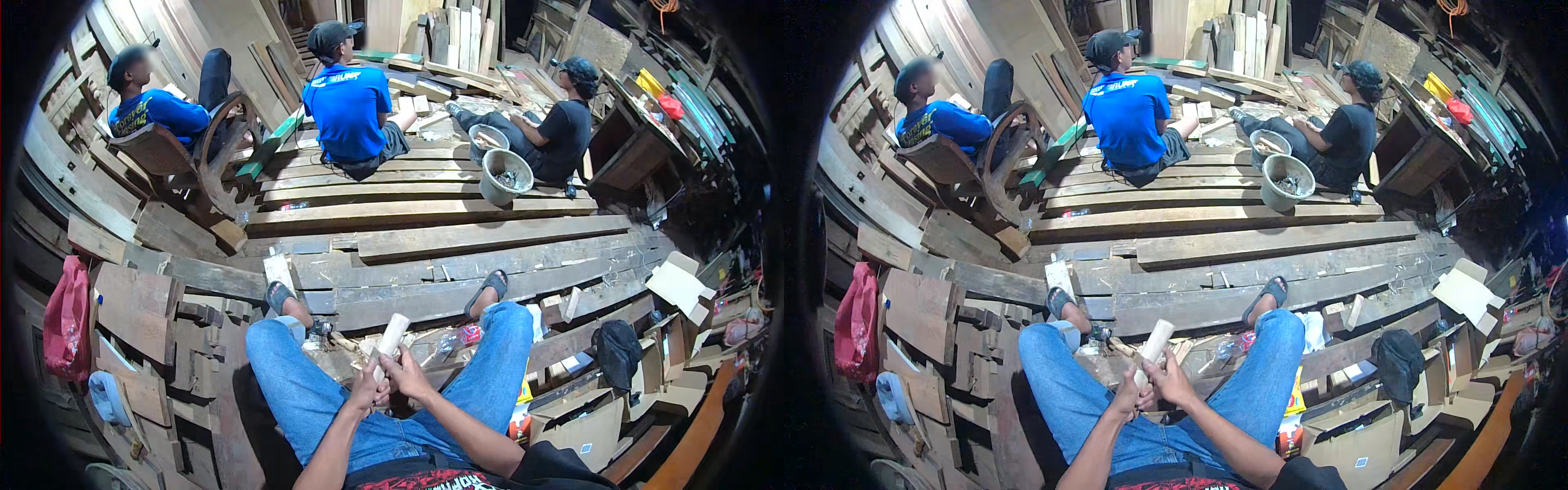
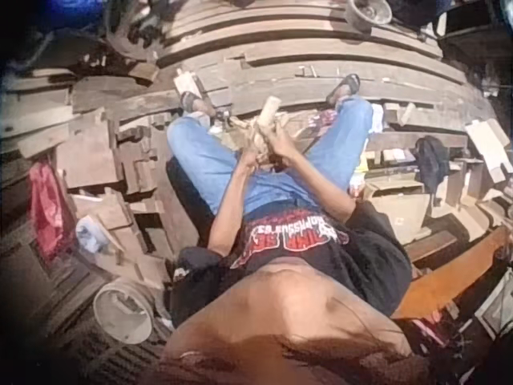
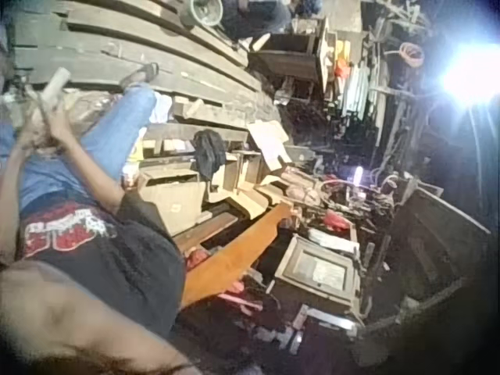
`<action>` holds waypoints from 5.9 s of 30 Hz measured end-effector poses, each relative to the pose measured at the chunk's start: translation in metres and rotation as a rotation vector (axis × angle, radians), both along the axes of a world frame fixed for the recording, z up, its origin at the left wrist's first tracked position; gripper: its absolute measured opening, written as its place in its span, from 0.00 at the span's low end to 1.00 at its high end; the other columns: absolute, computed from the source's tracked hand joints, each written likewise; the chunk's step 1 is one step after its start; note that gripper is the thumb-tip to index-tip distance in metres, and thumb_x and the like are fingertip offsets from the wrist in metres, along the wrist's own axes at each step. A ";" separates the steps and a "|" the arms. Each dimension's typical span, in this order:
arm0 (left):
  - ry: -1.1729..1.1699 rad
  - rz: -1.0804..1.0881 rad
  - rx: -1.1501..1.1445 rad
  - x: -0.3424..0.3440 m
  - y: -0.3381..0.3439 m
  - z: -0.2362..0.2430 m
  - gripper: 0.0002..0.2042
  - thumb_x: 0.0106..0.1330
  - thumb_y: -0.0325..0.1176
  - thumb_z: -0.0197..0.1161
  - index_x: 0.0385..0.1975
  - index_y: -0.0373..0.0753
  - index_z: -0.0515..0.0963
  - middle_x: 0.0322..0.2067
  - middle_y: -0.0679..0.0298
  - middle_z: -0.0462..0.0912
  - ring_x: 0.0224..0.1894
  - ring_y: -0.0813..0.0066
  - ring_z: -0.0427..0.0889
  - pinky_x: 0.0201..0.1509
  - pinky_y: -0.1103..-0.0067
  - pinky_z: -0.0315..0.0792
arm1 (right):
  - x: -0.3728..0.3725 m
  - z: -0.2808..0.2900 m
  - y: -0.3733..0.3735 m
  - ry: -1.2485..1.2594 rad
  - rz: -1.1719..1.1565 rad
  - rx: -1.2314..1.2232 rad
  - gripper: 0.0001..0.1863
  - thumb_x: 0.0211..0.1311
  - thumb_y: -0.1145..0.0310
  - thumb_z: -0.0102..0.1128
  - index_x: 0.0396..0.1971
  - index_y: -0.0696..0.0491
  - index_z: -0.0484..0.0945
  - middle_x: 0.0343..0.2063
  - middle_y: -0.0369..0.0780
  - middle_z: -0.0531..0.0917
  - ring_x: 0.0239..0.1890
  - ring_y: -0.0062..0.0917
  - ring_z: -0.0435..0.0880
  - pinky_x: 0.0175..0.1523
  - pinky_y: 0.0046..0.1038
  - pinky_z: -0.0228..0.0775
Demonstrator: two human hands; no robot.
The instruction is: The person sands a piece of wood by rubbing it with sandpaper by hand, rotating the wood to sand its different sides.
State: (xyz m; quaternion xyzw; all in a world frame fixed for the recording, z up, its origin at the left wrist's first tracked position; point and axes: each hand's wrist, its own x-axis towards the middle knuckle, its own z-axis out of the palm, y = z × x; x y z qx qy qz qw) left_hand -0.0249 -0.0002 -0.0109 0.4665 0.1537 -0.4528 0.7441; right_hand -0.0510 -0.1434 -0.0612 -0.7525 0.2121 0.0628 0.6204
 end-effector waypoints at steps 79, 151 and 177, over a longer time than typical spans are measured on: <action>-0.076 -0.155 0.213 -0.007 -0.010 -0.006 0.25 0.72 0.60 0.43 0.27 0.41 0.66 0.12 0.72 0.63 0.09 0.83 0.61 0.13 0.82 0.57 | 0.022 -0.008 -0.018 0.204 -0.015 -0.035 0.39 0.71 0.38 0.33 0.54 0.62 0.73 0.49 0.58 0.79 0.58 0.50 0.75 0.61 0.43 0.62; -0.184 -0.185 0.284 -0.009 -0.013 -0.009 0.26 0.70 0.60 0.46 0.27 0.39 0.68 0.12 0.69 0.66 0.09 0.82 0.63 0.13 0.82 0.58 | 0.031 0.029 -0.020 0.132 -0.225 0.081 0.51 0.69 0.42 0.46 0.71 0.61 0.30 0.66 0.63 0.55 0.68 0.52 0.59 0.70 0.35 0.52; -0.277 -0.198 0.285 -0.011 -0.020 -0.006 0.27 0.71 0.58 0.44 0.27 0.36 0.69 0.13 0.69 0.67 0.12 0.82 0.65 0.16 0.83 0.60 | 0.026 -0.035 -0.023 -0.038 -0.171 0.023 0.42 0.72 0.41 0.38 0.70 0.61 0.46 0.66 0.54 0.60 0.70 0.40 0.57 0.71 0.32 0.50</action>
